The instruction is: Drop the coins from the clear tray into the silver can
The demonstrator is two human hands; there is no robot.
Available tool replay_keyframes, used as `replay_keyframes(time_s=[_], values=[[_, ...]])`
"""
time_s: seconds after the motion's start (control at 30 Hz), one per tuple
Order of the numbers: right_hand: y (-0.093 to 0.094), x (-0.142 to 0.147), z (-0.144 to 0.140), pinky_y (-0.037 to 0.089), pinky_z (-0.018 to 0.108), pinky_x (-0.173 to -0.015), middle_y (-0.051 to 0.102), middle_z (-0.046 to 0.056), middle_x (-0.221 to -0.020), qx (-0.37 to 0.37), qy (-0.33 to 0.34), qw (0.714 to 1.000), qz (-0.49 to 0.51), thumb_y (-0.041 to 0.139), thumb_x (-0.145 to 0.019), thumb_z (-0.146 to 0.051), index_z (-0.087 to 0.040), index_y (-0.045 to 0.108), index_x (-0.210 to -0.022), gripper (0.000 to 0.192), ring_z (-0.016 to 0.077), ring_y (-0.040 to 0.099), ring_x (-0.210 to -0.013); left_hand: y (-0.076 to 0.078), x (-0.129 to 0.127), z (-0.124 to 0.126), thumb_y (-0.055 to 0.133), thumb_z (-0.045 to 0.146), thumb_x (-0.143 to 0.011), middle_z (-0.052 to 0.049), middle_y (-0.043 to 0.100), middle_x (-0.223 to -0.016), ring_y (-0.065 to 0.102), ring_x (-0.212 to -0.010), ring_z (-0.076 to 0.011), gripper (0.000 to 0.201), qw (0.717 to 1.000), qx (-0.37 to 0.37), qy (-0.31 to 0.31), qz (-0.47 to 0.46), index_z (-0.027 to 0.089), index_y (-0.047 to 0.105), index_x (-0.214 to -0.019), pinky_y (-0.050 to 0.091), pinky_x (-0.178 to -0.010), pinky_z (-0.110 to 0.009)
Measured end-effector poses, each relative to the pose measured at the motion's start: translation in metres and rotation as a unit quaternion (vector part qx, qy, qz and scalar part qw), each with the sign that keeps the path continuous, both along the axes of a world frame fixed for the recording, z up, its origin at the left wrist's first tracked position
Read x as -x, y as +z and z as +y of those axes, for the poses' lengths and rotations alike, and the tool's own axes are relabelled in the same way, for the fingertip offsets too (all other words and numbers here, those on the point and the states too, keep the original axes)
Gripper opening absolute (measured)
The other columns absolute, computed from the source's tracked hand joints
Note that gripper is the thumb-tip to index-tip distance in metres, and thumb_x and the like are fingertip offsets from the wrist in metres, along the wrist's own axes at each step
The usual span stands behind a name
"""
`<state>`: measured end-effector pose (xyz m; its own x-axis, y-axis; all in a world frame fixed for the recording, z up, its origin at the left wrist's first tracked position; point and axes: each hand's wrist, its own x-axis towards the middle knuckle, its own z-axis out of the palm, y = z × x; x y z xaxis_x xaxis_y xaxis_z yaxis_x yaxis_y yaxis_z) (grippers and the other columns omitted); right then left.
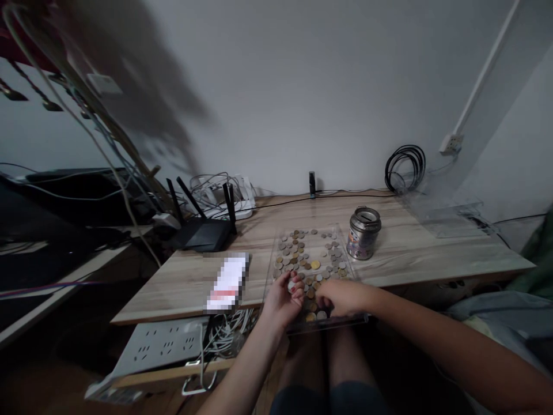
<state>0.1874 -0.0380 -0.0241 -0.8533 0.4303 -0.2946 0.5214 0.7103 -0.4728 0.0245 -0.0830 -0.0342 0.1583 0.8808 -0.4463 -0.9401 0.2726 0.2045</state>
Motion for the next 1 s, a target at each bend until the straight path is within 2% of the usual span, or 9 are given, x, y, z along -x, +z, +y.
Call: replay_keyframes(time_s=[0.1,0.3,0.43,0.53,0.7,0.77,0.83,0.9,1.0], values=[[-0.002,0.004,0.001,0.03,0.019,-0.051,0.057,-0.001,-0.071,-0.014,0.015,1.0,0.021,0.06,-0.061,-0.014,-0.015,0.063,-0.086,0.026,0.0096,0.044,-0.058,0.003,-0.001,-0.001,0.033,0.018,-0.088,0.004,0.036,-0.055,0.029,-0.039,-0.0035,0.023,1.0,0.002,0.001,-0.001,0.015,0.041,-0.067,0.021,-0.034,-0.012],[-0.005,0.008,0.001,0.032,0.02,-0.054,0.056,-0.001,-0.067,-0.011,0.035,0.999,0.028,0.06,-0.062,-0.011,-0.015,0.064,-0.077,0.016,0.0097,0.046,-0.06,0.005,-0.001,0.0,0.036,0.014,-0.085,0.003,0.037,-0.054,0.031,-0.039,-0.0043,0.021,1.0,0.0,-0.001,0.005,0.015,0.043,-0.065,0.023,-0.034,-0.012],[0.002,0.006,0.004,0.032,0.018,-0.049,0.05,-0.005,-0.055,0.052,-0.019,0.998,0.019,0.06,-0.059,-0.005,-0.014,0.061,-0.067,0.013,0.0078,0.046,-0.052,0.002,-0.003,0.002,0.037,0.012,-0.084,-0.001,0.048,-0.06,0.047,-0.049,-0.0072,0.019,0.998,0.042,0.035,0.032,0.014,0.049,-0.069,0.042,-0.043,-0.015],[0.018,0.008,0.009,0.036,0.018,-0.05,0.054,-0.004,-0.057,0.054,-0.11,0.983,0.136,0.06,-0.062,-0.006,-0.014,0.062,-0.072,0.013,0.0085,0.049,-0.055,0.001,-0.009,0.001,0.036,0.012,-0.085,-0.007,0.056,-0.07,0.059,-0.065,-0.013,0.02,0.997,0.051,0.045,0.039,0.012,0.052,-0.073,0.053,-0.058,-0.024],[0.045,0.023,0.034,0.045,0.022,-0.061,0.064,0.003,-0.081,0.064,-0.125,0.944,0.297,0.061,-0.071,-0.021,-0.014,0.062,-0.093,0.023,0.0125,0.057,-0.071,0.008,-0.011,-0.005,0.038,0.011,-0.086,-0.005,0.057,-0.072,0.06,-0.066,-0.0125,0.018,0.997,0.05,0.055,0.0,0.013,0.051,-0.074,0.055,-0.06,-0.025],[0.041,0.027,0.05,0.045,0.023,-0.065,0.064,0.005,-0.081,0.014,-0.16,0.943,0.293,0.055,-0.076,-0.019,-0.013,0.063,-0.089,0.017,0.0129,0.057,-0.073,0.014,-0.004,-0.008,0.039,0.012,-0.087,-0.004,0.055,-0.069,0.057,-0.061,-0.0096,0.018,0.996,0.064,0.063,-0.011,0.012,0.051,-0.074,0.052,-0.055,-0.019],[0.026,0.029,0.065,0.043,0.023,-0.063,0.063,0.005,-0.075,-0.044,-0.191,0.961,0.193,0.056,-0.074,-0.016,-0.012,0.064,-0.085,0.014,0.0134,0.056,-0.069,0.019,0.006,-0.01,0.037,0.013,-0.088,-0.003,0.052,-0.066,0.052,-0.055,-0.0071,0.02,0.996,0.063,0.067,-0.009,0.013,0.049,-0.072,0.046,-0.046,-0.014],[0.005,0.028,0.075,0.04,0.023,-0.06,0.063,0.004,-0.073,-0.087,-0.195,0.974,0.08,0.064,-0.068,-0.018,-0.012,0.064,-0.088,0.021,0.0141,0.055,-0.067,0.021,0.016,-0.011,0.034,0.015,-0.089,-0.001,0.048,-0.063,0.046,-0.047,-0.0055,0.022,0.997,0.048,0.059,-0.01,0.014,0.046,-0.071,0.035,-0.036,-0.011],[-0.02,0.026,0.079,0.037,0.022,-0.057,0.063,0.004,-0.077,-0.109,-0.184,0.976,0.045,0.066,-0.066,-0.022,-0.014,0.063,-0.093,0.028,0.0131,0.054,-0.066,0.021,0.025,-0.013,0.032,0.018,-0.091,0.002,0.043,-0.059,0.035,-0.04,-0.0042,0.022,0.999,0.026,0.039,-0.015,0.015,0.044,-0.072,0.018,-0.029,-0.011]])
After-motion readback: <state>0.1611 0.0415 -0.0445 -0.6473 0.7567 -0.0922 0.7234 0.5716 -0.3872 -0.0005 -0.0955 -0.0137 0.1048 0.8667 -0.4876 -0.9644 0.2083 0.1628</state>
